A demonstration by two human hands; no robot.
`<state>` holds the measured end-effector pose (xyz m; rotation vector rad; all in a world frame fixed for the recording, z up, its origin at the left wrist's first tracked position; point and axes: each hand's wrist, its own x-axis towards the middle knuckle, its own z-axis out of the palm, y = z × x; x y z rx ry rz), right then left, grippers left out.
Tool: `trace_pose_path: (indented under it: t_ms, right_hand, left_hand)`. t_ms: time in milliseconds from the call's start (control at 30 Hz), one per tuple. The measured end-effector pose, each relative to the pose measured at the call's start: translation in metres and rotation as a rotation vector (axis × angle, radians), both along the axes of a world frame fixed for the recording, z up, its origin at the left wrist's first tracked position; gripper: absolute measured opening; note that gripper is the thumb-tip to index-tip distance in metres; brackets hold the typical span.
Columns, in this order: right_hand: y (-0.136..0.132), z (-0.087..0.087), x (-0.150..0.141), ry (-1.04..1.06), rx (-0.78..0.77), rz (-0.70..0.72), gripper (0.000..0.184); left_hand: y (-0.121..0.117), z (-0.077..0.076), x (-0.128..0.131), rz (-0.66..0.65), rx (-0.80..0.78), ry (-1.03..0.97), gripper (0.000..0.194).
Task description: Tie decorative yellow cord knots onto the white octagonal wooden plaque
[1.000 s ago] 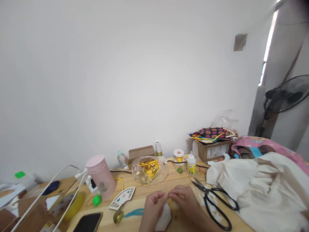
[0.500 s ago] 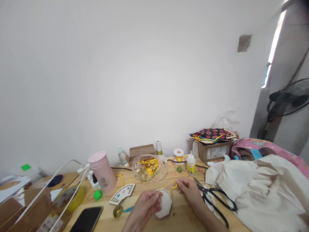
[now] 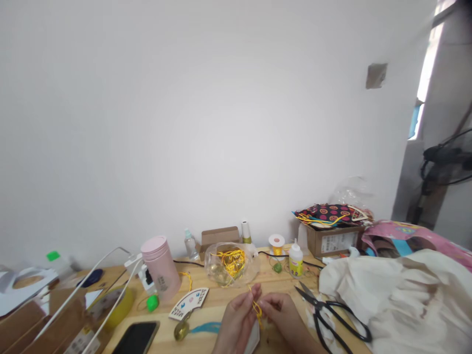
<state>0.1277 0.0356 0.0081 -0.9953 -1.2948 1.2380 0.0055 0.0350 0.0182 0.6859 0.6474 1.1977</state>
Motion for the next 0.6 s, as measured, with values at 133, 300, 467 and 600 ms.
trace_pose_path:
  t_ms: [133, 300, 467, 600]
  right_hand:
    - [-0.0008, -0.0011, -0.0005, 0.009, 0.022, 0.014, 0.021]
    - [-0.0018, -0.0007, -0.0010, -0.015, 0.037, 0.047, 0.022]
    - [-0.0014, 0.0011, -0.0003, -0.016, 0.018, 0.018, 0.022]
    - [0.0010, 0.0005, 0.0016, -0.026, 0.003, -0.013, 0.024]
  left_hand:
    - [-0.0011, -0.0016, 0.0062, -0.012, -0.028, 0.008, 0.026]
    - [-0.0027, -0.0030, 0.0104, 0.019, 0.002, 0.104, 0.027]
    - [-0.0044, -0.0016, 0.0094, -0.038, 0.016, 0.090, 0.025]
    - [-0.0026, -0.0031, 0.0082, -0.036, 0.003, 0.095, 0.027]
